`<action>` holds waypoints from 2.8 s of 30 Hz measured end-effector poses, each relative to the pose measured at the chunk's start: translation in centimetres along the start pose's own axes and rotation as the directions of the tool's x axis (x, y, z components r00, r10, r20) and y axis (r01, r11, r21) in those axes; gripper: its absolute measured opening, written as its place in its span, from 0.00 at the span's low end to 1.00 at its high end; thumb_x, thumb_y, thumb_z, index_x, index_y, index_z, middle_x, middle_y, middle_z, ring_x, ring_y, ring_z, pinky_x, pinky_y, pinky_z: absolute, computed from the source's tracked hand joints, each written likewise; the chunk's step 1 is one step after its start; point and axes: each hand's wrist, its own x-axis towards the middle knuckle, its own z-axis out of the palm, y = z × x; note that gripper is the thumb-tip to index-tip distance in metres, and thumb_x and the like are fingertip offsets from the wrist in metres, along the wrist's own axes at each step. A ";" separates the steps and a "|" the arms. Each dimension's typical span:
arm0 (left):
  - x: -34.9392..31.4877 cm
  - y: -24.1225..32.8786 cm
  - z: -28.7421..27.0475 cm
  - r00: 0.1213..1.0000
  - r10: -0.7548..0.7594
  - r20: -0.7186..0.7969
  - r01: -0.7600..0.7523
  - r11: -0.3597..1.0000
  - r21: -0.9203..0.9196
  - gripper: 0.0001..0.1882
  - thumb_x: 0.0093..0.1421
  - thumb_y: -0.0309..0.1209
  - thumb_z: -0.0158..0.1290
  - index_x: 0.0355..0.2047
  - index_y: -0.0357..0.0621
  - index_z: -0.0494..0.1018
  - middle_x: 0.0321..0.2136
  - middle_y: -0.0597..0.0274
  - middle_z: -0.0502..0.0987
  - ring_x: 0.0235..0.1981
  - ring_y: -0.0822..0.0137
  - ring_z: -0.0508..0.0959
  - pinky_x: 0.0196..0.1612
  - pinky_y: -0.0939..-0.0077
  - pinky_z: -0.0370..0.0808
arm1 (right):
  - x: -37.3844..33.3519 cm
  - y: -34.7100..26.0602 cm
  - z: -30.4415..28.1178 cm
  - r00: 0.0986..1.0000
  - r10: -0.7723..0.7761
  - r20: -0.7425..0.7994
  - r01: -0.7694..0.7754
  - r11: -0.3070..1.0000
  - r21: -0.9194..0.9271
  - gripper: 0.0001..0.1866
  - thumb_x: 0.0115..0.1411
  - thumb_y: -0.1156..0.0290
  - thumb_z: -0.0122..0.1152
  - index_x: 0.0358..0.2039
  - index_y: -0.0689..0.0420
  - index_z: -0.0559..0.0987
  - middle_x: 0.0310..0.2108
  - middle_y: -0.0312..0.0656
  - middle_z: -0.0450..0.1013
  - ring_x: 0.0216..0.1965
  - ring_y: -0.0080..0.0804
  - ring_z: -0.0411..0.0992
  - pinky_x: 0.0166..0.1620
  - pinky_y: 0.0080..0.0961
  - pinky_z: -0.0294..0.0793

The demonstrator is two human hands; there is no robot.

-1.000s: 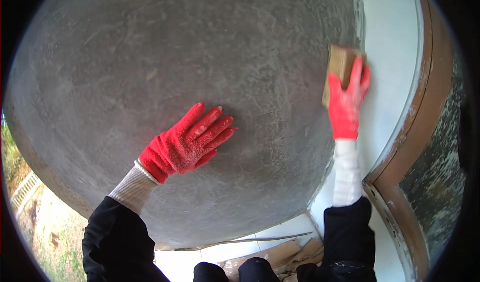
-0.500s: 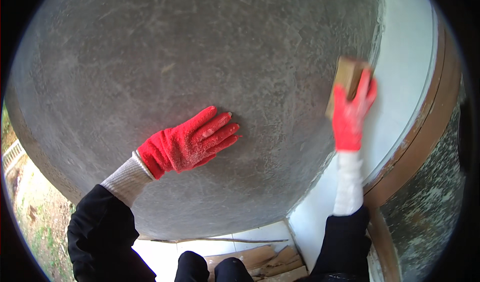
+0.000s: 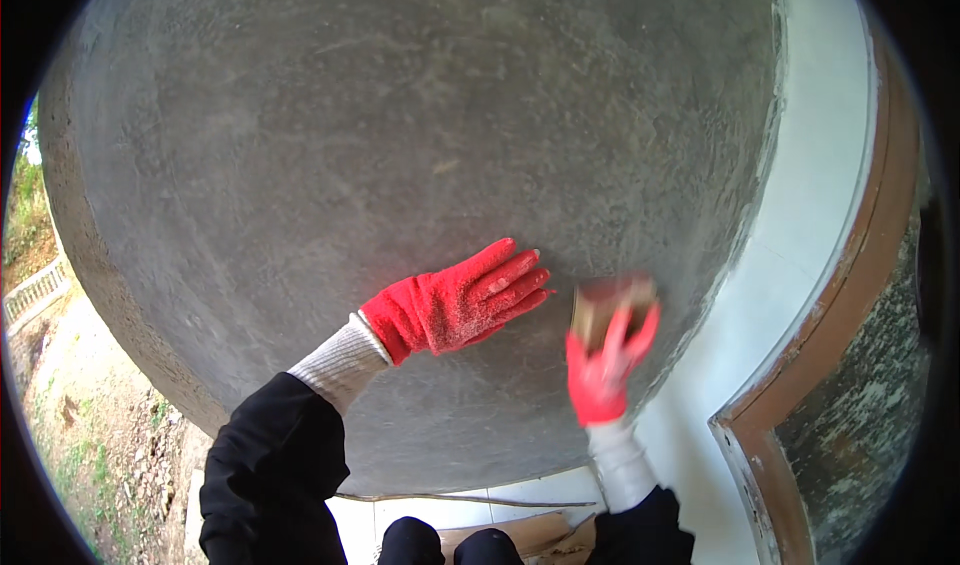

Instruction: The person sands a concrete wall using a sanding block held in their right hand while resting their left hand on the wall.

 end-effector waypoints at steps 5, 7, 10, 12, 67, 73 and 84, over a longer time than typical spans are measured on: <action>-0.1 -0.2 -0.5 0.994 -0.055 -0.096 0.051 0.998 -0.041 0.33 0.62 0.41 0.56 0.67 0.50 0.67 0.67 0.58 0.68 0.68 0.51 0.66 0.69 0.46 0.64 | 18.2 -5.9 -0.1 0.974 -0.134 -0.183 0.113 0.986 -0.120 0.44 0.53 0.58 0.75 0.69 0.52 0.66 0.69 0.68 0.51 0.65 0.72 0.59 0.63 0.57 0.65; -0.7 0.3 -1.4 0.963 -0.204 -0.174 0.165 0.962 -0.218 0.33 0.59 0.39 0.58 0.66 0.51 0.69 0.66 0.59 0.69 0.68 0.49 0.66 0.69 0.45 0.65 | 16.6 -7.4 0.1 0.955 -0.186 -0.231 0.143 0.971 -0.193 0.43 0.54 0.58 0.74 0.69 0.52 0.66 0.69 0.68 0.51 0.64 0.72 0.59 0.63 0.57 0.66; -4.4 2.8 -3.6 0.891 -0.427 -0.155 0.354 0.866 -0.353 0.34 0.54 0.37 0.63 0.63 0.52 0.72 0.64 0.59 0.71 0.67 0.48 0.66 0.67 0.41 0.65 | 3.2 -7.2 -0.2 0.999 0.036 0.007 -0.034 0.984 -0.175 0.50 0.50 0.54 0.77 0.69 0.56 0.62 0.70 0.72 0.47 0.66 0.76 0.55 0.63 0.65 0.62; -8.6 4.3 -5.0 0.835 -0.531 -0.145 0.452 0.812 -0.369 0.35 0.50 0.36 0.65 0.61 0.51 0.74 0.63 0.59 0.71 0.67 0.46 0.66 0.67 0.37 0.65 | -5.7 -6.2 -0.4 0.995 -0.061 0.076 0.072 0.987 -0.144 0.52 0.46 0.52 0.80 0.66 0.61 0.63 0.69 0.76 0.45 0.65 0.80 0.54 0.61 0.69 0.62; -20.3 -7.6 -5.6 0.443 -0.854 -0.272 0.882 0.470 -0.040 0.34 0.60 0.38 0.55 0.66 0.42 0.68 0.69 0.52 0.64 0.71 0.40 0.58 0.73 0.37 0.50 | -2.7 -6.2 1.1 0.974 -0.225 -0.008 0.221 0.963 -0.153 0.50 0.53 0.54 0.74 0.70 0.60 0.60 0.71 0.73 0.43 0.69 0.78 0.48 0.66 0.68 0.55; -20.2 -7.7 -5.7 0.437 -0.856 -0.274 0.883 0.466 -0.047 0.33 0.59 0.38 0.55 0.66 0.43 0.68 0.68 0.53 0.65 0.71 0.40 0.59 0.73 0.37 0.50 | 22.1 -12.0 -1.1 0.951 -0.221 -0.215 0.201 0.973 -0.109 0.44 0.60 0.56 0.68 0.73 0.51 0.59 0.71 0.66 0.48 0.69 0.68 0.54 0.67 0.53 0.62; -21.1 -6.8 -5.4 0.420 -0.808 -0.413 0.818 0.534 -0.215 0.38 0.59 0.28 0.55 0.69 0.32 0.57 0.69 0.39 0.61 0.72 0.35 0.56 0.73 0.37 0.50 | 4.5 -20.4 3.2 0.305 -0.946 0.106 0.939 0.317 0.130 0.38 0.54 0.50 0.73 0.64 0.46 0.72 0.62 0.50 0.62 0.58 0.54 0.66 0.58 0.47 0.70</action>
